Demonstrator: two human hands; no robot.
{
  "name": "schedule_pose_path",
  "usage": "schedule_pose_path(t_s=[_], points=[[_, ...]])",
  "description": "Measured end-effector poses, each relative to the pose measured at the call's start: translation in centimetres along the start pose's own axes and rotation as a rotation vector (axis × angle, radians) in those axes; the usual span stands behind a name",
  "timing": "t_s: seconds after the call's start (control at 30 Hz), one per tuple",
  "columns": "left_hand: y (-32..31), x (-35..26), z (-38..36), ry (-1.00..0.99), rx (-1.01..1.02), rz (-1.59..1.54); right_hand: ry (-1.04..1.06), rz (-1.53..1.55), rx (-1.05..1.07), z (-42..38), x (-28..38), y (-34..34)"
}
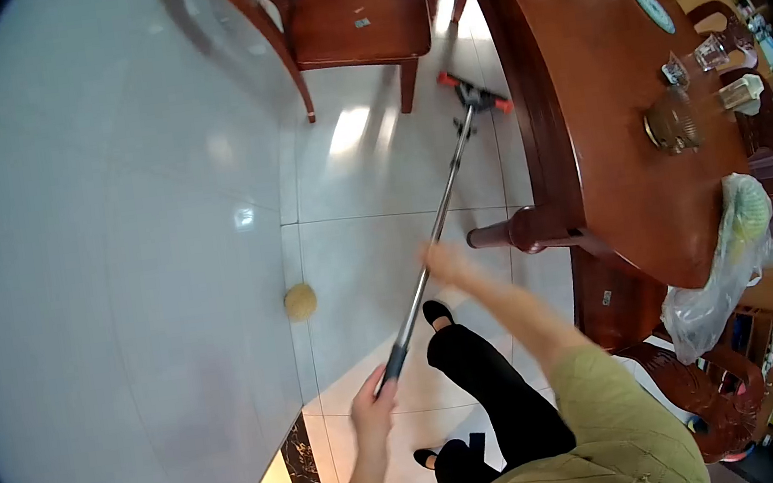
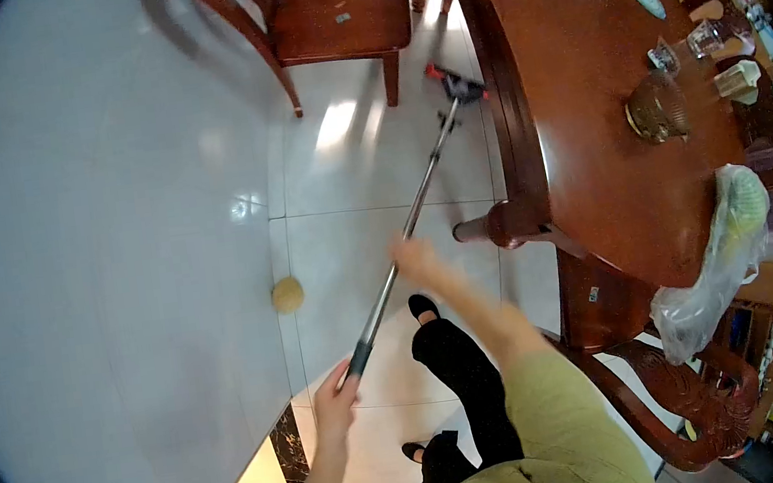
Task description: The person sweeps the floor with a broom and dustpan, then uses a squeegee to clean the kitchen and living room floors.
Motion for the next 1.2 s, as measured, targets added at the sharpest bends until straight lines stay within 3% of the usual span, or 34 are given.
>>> schedule_pose_path(t_s=[0.03, 0.07, 0.1, 0.13, 0.2, 0.23, 0.3, 0.33, 0.37, 0.43, 0.47, 0.57, 0.6, 0.67, 0.73, 0.77, 0.8, 0.9, 1.0, 1.1, 1.2], points=[[-2.8, -2.7, 2.2, -0.069, 0.015, -0.073, -0.076, -0.114, 0.094, 1.0, -2.4, 4.3], [-5.7, -5.2, 4.6, -0.178, 0.039, -0.075, -0.028, -0.348, -0.052, 2.7, -6.1, 3.8], [-8.7, -7.0, 5.7, -0.112, 0.149, -0.159, -0.215, -0.035, -0.161, 4.4, -10.8, 2.7], [-11.2, -8.2, 6.8, -0.121, 0.199, -0.043, -0.241, -0.241, 0.002, 5.0, -13.5, 3.1], [-16.7, -7.3, 9.7, -0.26, 0.237, 0.049, -0.543, -0.17, 0.074, 2.9, -14.1, 9.0], [-16.7, -9.2, 7.9, -0.137, 0.327, 0.048, -0.548, -0.17, 0.077, 2.3, -14.2, 9.5], [-16.4, -8.7, 6.2, -0.086, 0.388, 0.022, -0.557, -0.168, 0.088, 0.2, -13.9, 9.1], [-15.4, -6.7, 6.2, -0.129, 0.372, 0.042, -0.508, -0.162, 0.083, -0.5, -13.3, 7.7], [-15.2, -2.4, 7.8, -0.374, 0.25, 0.048, -0.455, -0.156, 0.073, -0.7, -13.0, 4.4], [-8.9, 0.5, 5.7, -0.225, 0.274, 0.188, -0.38, 0.045, -0.035, -2.1, -9.9, -1.0], [-5.7, 2.6, 5.2, -0.277, 0.203, 0.311, -0.356, 0.245, -0.129, -3.4, -6.7, -2.9], [3.6, 10.1, 1.2, -0.457, -0.072, 0.477, -0.267, 0.236, -0.112, -7.6, 5.7, -4.5], [7.2, 8.9, -2.6, -0.102, 0.034, 0.523, -0.107, 0.178, -0.24, -8.4, 8.6, -7.3], [12.4, 12.9, -8.1, -0.083, -0.092, 0.516, -0.001, 0.239, -0.104, -11.3, 16.2, -7.9], [16.4, 17.8, -14.1, 0.004, -0.227, 0.473, 0.147, 0.386, -0.184, -13.8, 22.8, -12.9], [17.9, 20.9, -16.9, 0.066, -0.265, 0.405, 0.207, 0.46, -0.113, -15.8, 26.0, -12.5], [19.1, 24.1, -19.2, -0.028, -0.32, 0.346, 0.264, 0.535, -0.038, -17.9, 29.2, -10.9], [19.9, 24.3, -23.8, -0.309, -0.551, 0.307, 0.394, 0.696, -0.078, -18.9, 33.6, -10.2], [18.6, 21.3, -23.0, -0.296, -0.573, 0.325, 0.426, 0.742, -0.123, -15.5, 33.1, -7.4], [17.7, 17.1, -19.6, -0.235, -0.495, 0.372, 0.483, 0.674, -0.289, -10.6, 30.6, -4.1], [17.1, 12.8, -14.7, -0.18, -0.453, 0.319, 0.44, 0.643, -0.305, -5.4, 27.6, -1.7]])
Point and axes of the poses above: each hand's wrist, its own z-axis towards the middle knuckle, its own y-axis out of the back of the hand, x = y × z, the point moved 2 cm from there along z, towards the middle knuckle, and after that the axes turned 10 degrees about z, right-handed, at the moved point
